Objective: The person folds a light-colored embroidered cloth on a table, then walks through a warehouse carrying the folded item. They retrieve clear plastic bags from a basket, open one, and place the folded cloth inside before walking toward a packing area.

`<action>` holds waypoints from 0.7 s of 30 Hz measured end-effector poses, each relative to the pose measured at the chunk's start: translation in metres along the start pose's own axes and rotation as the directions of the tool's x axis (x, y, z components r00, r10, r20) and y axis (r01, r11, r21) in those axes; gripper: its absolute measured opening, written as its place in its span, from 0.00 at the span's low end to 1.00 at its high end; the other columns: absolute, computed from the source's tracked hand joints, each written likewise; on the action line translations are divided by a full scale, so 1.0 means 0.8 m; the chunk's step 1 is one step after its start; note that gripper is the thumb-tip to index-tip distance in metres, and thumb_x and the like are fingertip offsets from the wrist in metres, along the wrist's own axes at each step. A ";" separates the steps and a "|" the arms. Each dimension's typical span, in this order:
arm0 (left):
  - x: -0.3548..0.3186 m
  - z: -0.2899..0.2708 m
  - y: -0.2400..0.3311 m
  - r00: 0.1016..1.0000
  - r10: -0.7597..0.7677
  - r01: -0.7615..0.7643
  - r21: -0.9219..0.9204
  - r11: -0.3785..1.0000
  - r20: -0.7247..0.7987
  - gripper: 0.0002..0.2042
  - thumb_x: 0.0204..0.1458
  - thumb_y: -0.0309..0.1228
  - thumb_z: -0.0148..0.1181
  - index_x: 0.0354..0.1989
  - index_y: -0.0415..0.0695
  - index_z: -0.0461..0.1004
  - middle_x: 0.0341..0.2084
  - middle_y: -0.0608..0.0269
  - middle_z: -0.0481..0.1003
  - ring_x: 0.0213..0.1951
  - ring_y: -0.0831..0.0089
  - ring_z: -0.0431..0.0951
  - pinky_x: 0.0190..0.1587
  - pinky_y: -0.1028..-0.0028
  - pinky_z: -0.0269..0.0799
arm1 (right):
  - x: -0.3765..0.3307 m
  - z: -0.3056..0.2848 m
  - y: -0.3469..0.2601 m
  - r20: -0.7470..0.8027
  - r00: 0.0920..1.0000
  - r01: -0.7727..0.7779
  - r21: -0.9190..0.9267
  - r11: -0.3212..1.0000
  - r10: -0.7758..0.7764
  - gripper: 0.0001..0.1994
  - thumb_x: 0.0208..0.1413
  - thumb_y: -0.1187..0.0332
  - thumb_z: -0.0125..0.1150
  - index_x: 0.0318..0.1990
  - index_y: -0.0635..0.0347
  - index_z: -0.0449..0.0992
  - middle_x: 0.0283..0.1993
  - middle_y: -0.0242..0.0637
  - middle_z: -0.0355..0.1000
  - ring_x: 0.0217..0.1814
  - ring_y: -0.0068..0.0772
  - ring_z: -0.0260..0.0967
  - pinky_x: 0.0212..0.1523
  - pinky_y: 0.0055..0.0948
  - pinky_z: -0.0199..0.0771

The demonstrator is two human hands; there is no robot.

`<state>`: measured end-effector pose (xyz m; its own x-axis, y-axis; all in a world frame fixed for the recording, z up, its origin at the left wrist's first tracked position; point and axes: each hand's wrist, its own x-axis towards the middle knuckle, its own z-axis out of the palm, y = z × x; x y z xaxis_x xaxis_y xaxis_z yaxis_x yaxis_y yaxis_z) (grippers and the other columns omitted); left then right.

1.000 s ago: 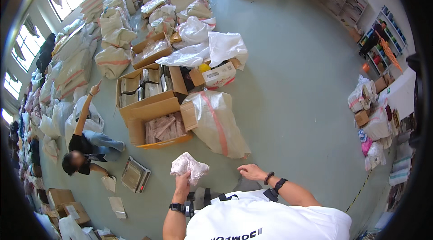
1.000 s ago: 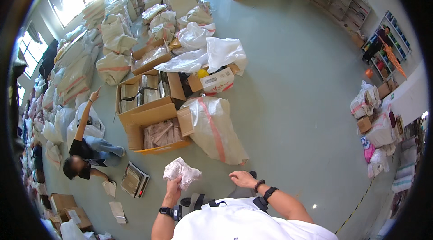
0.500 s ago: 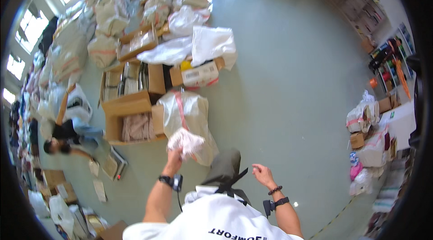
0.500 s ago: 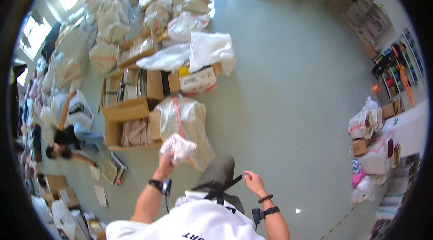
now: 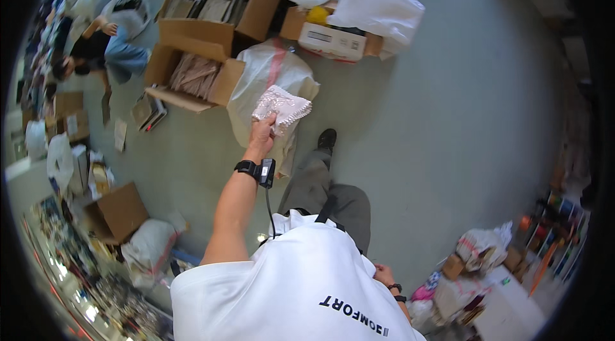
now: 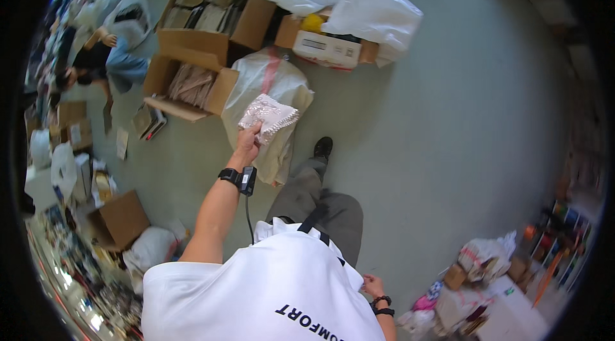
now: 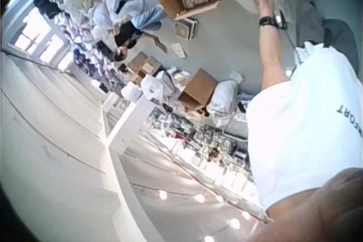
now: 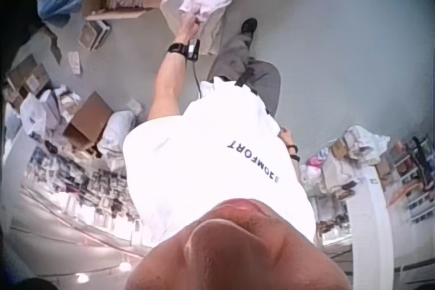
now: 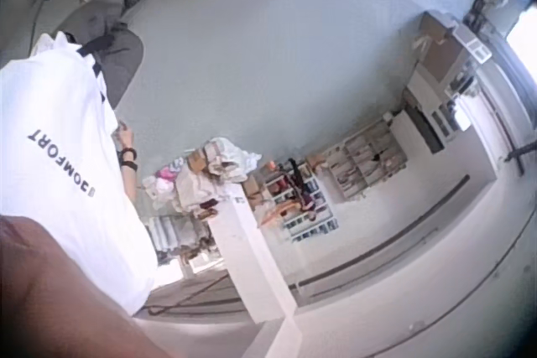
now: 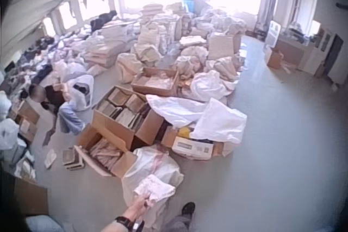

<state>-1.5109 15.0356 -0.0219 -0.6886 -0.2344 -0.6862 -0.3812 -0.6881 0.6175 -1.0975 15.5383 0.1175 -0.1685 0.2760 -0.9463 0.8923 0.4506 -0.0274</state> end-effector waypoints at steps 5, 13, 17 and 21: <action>-0.034 -0.048 0.017 0.959 0.138 -0.190 -0.200 0.961 -0.248 0.18 0.54 0.21 0.59 0.55 0.40 0.71 0.47 0.61 0.76 0.45 0.66 0.78 0.46 0.65 0.77 | 0.098 -0.175 -0.111 -0.234 0.959 0.214 0.221 0.952 -0.161 0.11 0.65 0.70 0.50 0.51 0.62 0.73 0.29 0.35 0.74 0.22 0.23 0.70 0.22 0.23 0.72; -0.186 -0.144 0.062 0.726 0.349 -0.600 -0.296 0.744 -0.593 0.12 0.57 0.23 0.55 0.50 0.40 0.73 0.42 0.61 0.77 0.43 0.69 0.78 0.45 0.69 0.76 | 0.197 -0.298 -0.462 -0.061 0.802 0.585 -0.121 0.802 -0.594 0.13 0.64 0.69 0.49 0.52 0.64 0.72 0.30 0.34 0.74 0.23 0.22 0.69 0.23 0.21 0.70; -0.272 -0.204 0.019 0.606 0.343 -0.698 -0.272 0.662 -0.718 0.13 0.55 0.23 0.57 0.49 0.40 0.73 0.41 0.62 0.77 0.41 0.69 0.78 0.43 0.69 0.77 | 0.187 -0.258 -0.520 0.117 0.636 0.771 -0.106 0.627 -0.762 0.13 0.64 0.69 0.49 0.51 0.64 0.73 0.28 0.33 0.73 0.23 0.21 0.69 0.22 0.20 0.69; -0.306 -0.271 -0.048 0.529 0.134 -0.721 -0.361 0.591 -0.838 0.14 0.53 0.25 0.61 0.49 0.42 0.73 0.42 0.62 0.77 0.42 0.69 0.78 0.41 0.67 0.77 | 0.197 -0.205 -0.534 0.377 0.708 0.704 -0.450 0.550 -0.597 0.11 0.64 0.70 0.52 0.50 0.63 0.74 0.28 0.34 0.74 0.21 0.22 0.70 0.18 0.22 0.69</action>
<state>-1.1939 14.9709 0.0394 0.1019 -0.7914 -0.6027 0.4944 -0.4854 0.7210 -1.5739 15.5284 0.0326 -0.4944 -0.3937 -0.7750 0.1834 0.8243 -0.5357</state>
